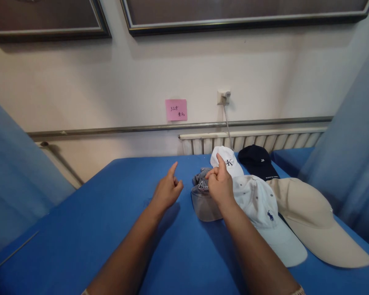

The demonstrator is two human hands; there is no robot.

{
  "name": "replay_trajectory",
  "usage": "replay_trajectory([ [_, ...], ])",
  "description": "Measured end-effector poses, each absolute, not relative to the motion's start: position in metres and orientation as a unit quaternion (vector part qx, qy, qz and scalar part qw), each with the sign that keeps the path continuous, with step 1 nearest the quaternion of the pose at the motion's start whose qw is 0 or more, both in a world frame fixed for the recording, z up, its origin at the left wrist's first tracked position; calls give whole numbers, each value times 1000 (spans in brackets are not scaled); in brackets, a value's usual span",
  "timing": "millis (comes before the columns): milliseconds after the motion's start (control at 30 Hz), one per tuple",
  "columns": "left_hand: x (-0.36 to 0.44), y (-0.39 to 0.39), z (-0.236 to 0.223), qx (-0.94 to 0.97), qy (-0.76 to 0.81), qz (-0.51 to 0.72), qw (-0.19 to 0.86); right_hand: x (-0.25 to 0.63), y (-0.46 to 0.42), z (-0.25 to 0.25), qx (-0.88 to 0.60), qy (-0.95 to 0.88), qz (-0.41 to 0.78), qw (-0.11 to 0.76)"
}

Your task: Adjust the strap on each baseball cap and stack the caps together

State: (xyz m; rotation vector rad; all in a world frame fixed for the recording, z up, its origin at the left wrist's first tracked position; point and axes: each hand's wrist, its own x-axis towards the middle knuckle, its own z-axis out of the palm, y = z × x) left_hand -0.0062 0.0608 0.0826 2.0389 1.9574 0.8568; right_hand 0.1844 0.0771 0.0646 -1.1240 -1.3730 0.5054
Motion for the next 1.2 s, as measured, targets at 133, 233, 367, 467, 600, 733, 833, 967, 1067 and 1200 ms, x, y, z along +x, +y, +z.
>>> replay_trajectory([
  [133, -15, 83, 32, 671, 651, 297, 193, 175, 92, 39, -547, -618, 176, 537],
  [233, -24, 93, -4, 638, 648, 332, 248, 163, 96, 16, -601, -653, 109, 448],
  [367, -35, 100, -26, 606, 643, 368, 290, 157, 97, -9, -643, -694, 32, 322],
  [467, -40, 103, -32, 568, 636, 407, 328, 158, 97, -16, -642, -719, 23, 265],
  [600, -40, 107, -38, 484, 621, 476, 392, 158, 90, -7, -550, -750, 29, 367],
  [733, -39, 101, -37, 384, 560, 541, 497, 157, 77, 7, -420, -780, 44, 462],
  [833, -47, 88, -31, 322, 493, 574, 568, 160, 72, 8, -401, -796, 58, 449],
  [967, -61, 71, -25, 264, 432, 601, 619, 161, 63, 2, -523, -733, -2, 434],
  [1067, -64, 62, -24, 246, 408, 605, 638, 147, 46, 1, -515, -724, -40, 457],
  [1200, -62, 51, -24, 261, 384, 598, 653, 112, 29, -2, -368, -792, 52, 484],
])
